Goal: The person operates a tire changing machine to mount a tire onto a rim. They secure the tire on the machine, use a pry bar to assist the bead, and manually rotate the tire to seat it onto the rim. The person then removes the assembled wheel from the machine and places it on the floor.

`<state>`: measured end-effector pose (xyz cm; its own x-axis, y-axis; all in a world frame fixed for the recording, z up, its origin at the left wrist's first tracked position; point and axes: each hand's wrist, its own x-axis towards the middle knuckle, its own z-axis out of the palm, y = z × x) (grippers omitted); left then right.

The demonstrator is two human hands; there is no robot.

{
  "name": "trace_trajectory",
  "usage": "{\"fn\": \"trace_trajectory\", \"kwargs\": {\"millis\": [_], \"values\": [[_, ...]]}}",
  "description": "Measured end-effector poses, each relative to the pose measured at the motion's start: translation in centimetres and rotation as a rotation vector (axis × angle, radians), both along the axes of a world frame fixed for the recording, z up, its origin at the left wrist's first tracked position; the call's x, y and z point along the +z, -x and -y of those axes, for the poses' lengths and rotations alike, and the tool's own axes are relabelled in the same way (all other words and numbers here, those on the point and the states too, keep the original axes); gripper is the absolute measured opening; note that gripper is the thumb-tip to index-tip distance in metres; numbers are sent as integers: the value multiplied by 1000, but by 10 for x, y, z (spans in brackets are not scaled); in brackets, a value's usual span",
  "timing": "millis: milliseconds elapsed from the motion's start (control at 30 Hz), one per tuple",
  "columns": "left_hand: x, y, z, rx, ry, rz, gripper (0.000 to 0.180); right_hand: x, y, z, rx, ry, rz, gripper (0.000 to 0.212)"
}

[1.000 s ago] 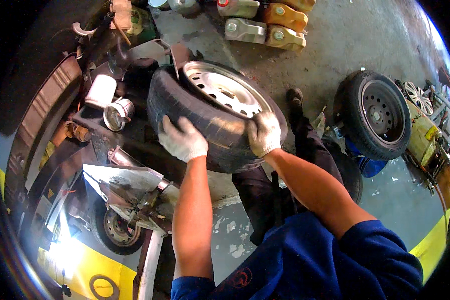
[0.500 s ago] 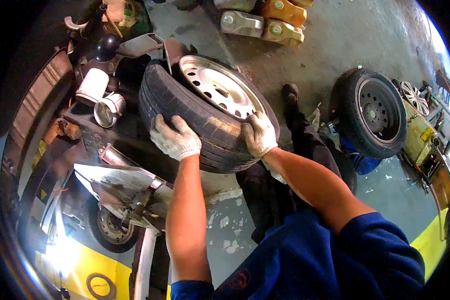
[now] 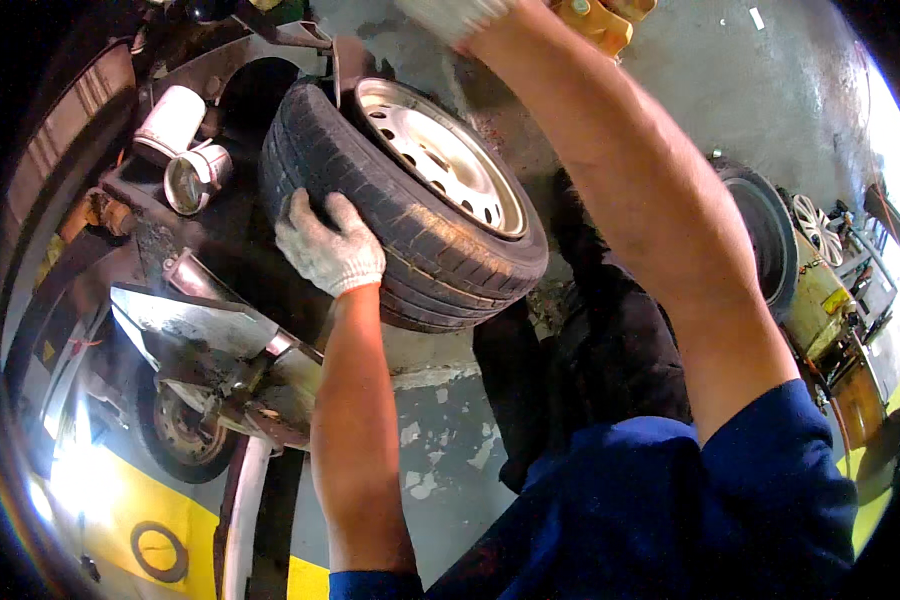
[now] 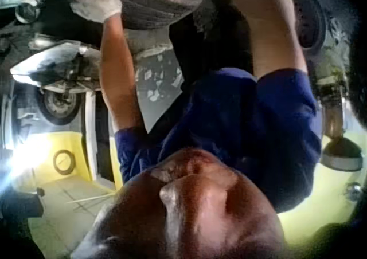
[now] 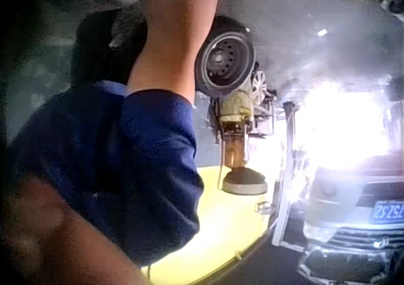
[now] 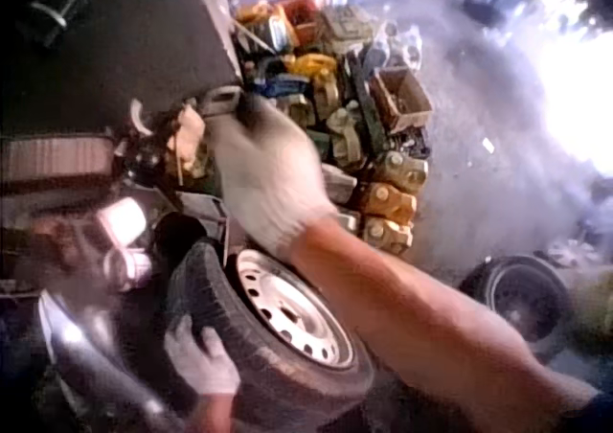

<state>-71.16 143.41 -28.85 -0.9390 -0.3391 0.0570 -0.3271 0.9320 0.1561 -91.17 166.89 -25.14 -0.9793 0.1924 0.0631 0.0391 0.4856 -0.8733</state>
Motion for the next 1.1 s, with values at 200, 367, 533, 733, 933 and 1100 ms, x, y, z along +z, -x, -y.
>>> {"fn": "trace_trajectory", "kwargs": {"millis": [200, 367, 533, 733, 933, 1100], "values": [[-2, -2, -1, -7, -2, -46, 46, 70, 70, 49, 294, -338, -75, 26], [-1, 1, -3, -18, -30, -77, 45, 94, 87, 70, 410, -479, -86, 27], [1, -1, 1, -43, -33, -82, 44, 106, 96, 78, 459, -543, -81, 29], [6, 6, 2, -61, -50, -91, 42, 118, 99, 68, 454, -567, -63, 31], [11, 19, -2, -38, -74, -66, 40, 123, 119, 60, 455, -654, -100, 30], [9, 16, 2, -31, -41, -70, 39, 179, 161, 91, 615, -795, 621, 29]]}}
